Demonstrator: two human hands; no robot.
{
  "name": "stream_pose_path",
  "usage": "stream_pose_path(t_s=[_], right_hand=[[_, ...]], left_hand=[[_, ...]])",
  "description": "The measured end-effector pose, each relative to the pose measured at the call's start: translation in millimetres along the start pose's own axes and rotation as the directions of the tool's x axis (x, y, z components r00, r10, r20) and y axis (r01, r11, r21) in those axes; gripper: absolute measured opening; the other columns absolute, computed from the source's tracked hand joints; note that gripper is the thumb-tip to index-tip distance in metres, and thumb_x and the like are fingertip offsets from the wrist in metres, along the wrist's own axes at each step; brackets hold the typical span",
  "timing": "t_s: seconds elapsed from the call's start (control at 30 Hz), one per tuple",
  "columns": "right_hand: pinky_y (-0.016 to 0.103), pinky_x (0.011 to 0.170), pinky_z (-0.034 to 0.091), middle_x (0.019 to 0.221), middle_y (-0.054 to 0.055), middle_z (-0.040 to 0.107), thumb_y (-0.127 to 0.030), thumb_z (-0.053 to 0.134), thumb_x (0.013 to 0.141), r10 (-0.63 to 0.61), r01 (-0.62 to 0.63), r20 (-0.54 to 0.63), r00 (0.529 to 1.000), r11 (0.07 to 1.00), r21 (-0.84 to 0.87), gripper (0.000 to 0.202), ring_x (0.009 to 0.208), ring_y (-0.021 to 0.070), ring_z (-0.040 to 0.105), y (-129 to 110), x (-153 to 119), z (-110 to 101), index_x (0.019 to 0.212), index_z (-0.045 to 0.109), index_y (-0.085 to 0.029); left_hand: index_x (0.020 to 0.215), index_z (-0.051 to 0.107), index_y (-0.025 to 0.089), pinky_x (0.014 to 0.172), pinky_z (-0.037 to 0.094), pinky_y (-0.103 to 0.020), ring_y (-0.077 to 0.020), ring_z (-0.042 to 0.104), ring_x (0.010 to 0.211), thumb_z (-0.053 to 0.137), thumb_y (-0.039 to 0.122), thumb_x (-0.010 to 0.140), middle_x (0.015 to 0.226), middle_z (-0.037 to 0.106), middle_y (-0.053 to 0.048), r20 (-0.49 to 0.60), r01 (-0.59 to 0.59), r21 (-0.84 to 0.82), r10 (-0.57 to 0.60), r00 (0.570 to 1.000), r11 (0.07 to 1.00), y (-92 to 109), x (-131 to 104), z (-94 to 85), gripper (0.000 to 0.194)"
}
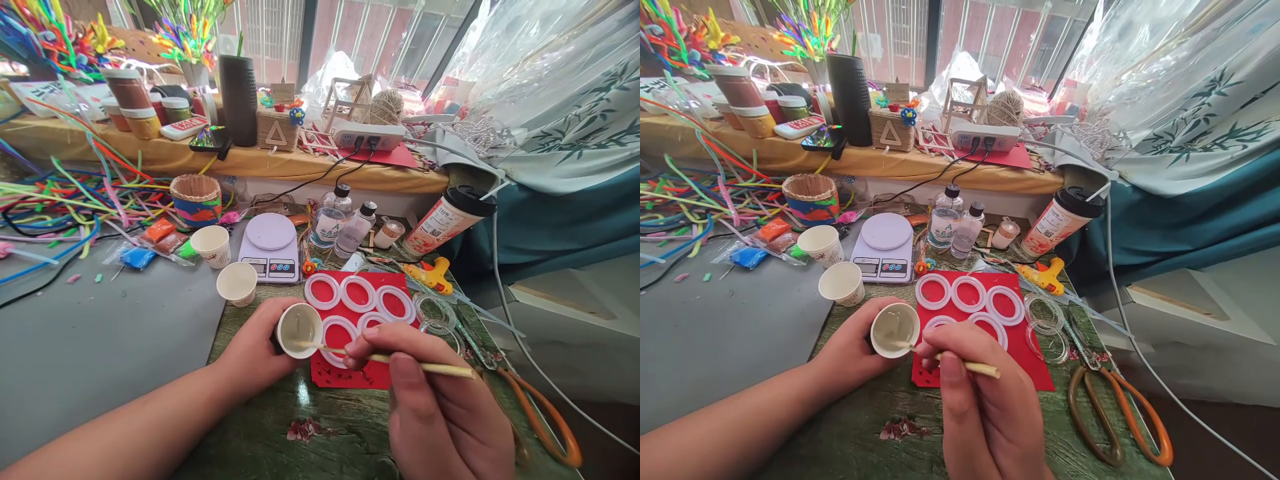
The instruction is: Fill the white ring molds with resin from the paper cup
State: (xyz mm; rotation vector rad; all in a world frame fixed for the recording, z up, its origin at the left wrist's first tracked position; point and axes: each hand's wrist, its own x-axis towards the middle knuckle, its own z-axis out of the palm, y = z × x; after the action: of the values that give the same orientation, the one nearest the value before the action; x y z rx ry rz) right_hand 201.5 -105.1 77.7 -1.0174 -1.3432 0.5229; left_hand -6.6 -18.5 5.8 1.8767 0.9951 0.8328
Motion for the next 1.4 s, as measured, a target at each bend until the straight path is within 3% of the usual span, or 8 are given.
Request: stream_pose_path(t_s=[0.33, 0.57, 0.9, 1.2, 1.3, 1.4], right_hand=[[0.028, 0.089, 0.070, 0.110, 0.003, 0.085, -0.021, 0.062, 0.120, 0.055, -0.056, -0.091, 0.994, 0.998, 0.001, 0.028, 0.097, 0.0166, 0.081, -0.7, 1.7, 5.3, 0.131, 0.086, -0.029], [0.024, 0.088, 0.071, 0.111, 0.001, 0.085, -0.025, 0.064, 0.121, 0.046, -0.048, -0.043, 0.998, 0.998, -0.047, 0.025, 0.099, 0.0151, 0.081, -1.3, 1.2, 4.0, 0.135, 0.084, -0.031], [0.021, 0.089, 0.070, 0.112, -0.001, 0.085, -0.026, 0.061, 0.123, 0.071, -0.069, -0.046, 0.996, 0.997, 0.036, 0.027, 0.098, 0.0126, 0.080, -1.5, 3.4, 4.4, 0.135, 0.084, -0.032], [0.022, 0.094, 0.068, 0.118, 0.000, 0.085, -0.016, 0.062, 0.120, -0.037, 0.037, 0.027, 0.999, 0.999, -0.007, 0.033, 0.104, 0.0125, 0.079, 4.3, 0.8, -0.5, 0.144, 0.080, -0.030], [0.021, 0.088, 0.067, 0.116, -0.001, 0.084, -0.014, 0.061, 0.120, -0.061, 0.059, 0.091, 0.994, 0.998, 0.024, 0.036, 0.098, 0.0117, 0.079, 5.2, 0.7, -1.9, 0.147, 0.078, -0.030], [0.024, 0.094, 0.067, 0.121, 0.000, 0.085, -0.014, 0.061, 0.120, -0.077, 0.077, 0.045, 0.996, 0.997, 0.014, 0.038, 0.104, 0.0128, 0.079, 5.6, 1.7, -1.3, 0.150, 0.078, -0.030]], left_hand=[[0.138, 0.072, 0.027, 0.113, 0.065, -0.051, -0.0337, 0.080, 0.126, 0.086, 0.020, 0.086, 0.137, 0.083, -0.011, 0.003, -0.005, -0.003, 0.005, 1.000, 1.000, -0.8, -0.3, 0.0, 0.054], [0.137, 0.073, 0.028, 0.113, 0.065, -0.050, -0.0343, 0.079, 0.128, 0.086, 0.016, 0.083, 0.139, 0.083, -0.009, 0.000, 0.020, -0.013, -0.020, 1.000, 1.000, -2.5, -0.8, 0.4, 0.057], [0.138, 0.074, 0.028, 0.113, 0.064, -0.052, -0.0347, 0.079, 0.128, 0.087, 0.022, 0.087, 0.138, 0.083, -0.011, -0.001, 0.009, -0.032, -0.009, 1.000, 0.999, -3.7, -1.0, 0.6, 0.053], [0.138, 0.074, 0.028, 0.112, 0.066, -0.051, -0.0342, 0.080, 0.126, 0.085, 0.020, 0.087, 0.138, 0.084, -0.010, -0.007, 0.002, 0.001, -0.002, 1.000, 1.000, -1.7, 0.0, -1.0, 0.053], [0.137, 0.074, 0.028, 0.111, 0.067, -0.052, -0.0344, 0.081, 0.125, 0.086, 0.021, 0.086, 0.137, 0.084, -0.010, -0.002, 0.006, 0.002, -0.006, 1.000, 1.000, -2.1, 0.0, -0.3, 0.053], [0.138, 0.074, 0.028, 0.111, 0.067, -0.052, -0.0344, 0.081, 0.126, 0.086, 0.021, 0.086, 0.138, 0.084, -0.010, -0.008, 0.004, 0.001, -0.004, 1.000, 1.000, -2.4, 0.0, 0.2, 0.054]])
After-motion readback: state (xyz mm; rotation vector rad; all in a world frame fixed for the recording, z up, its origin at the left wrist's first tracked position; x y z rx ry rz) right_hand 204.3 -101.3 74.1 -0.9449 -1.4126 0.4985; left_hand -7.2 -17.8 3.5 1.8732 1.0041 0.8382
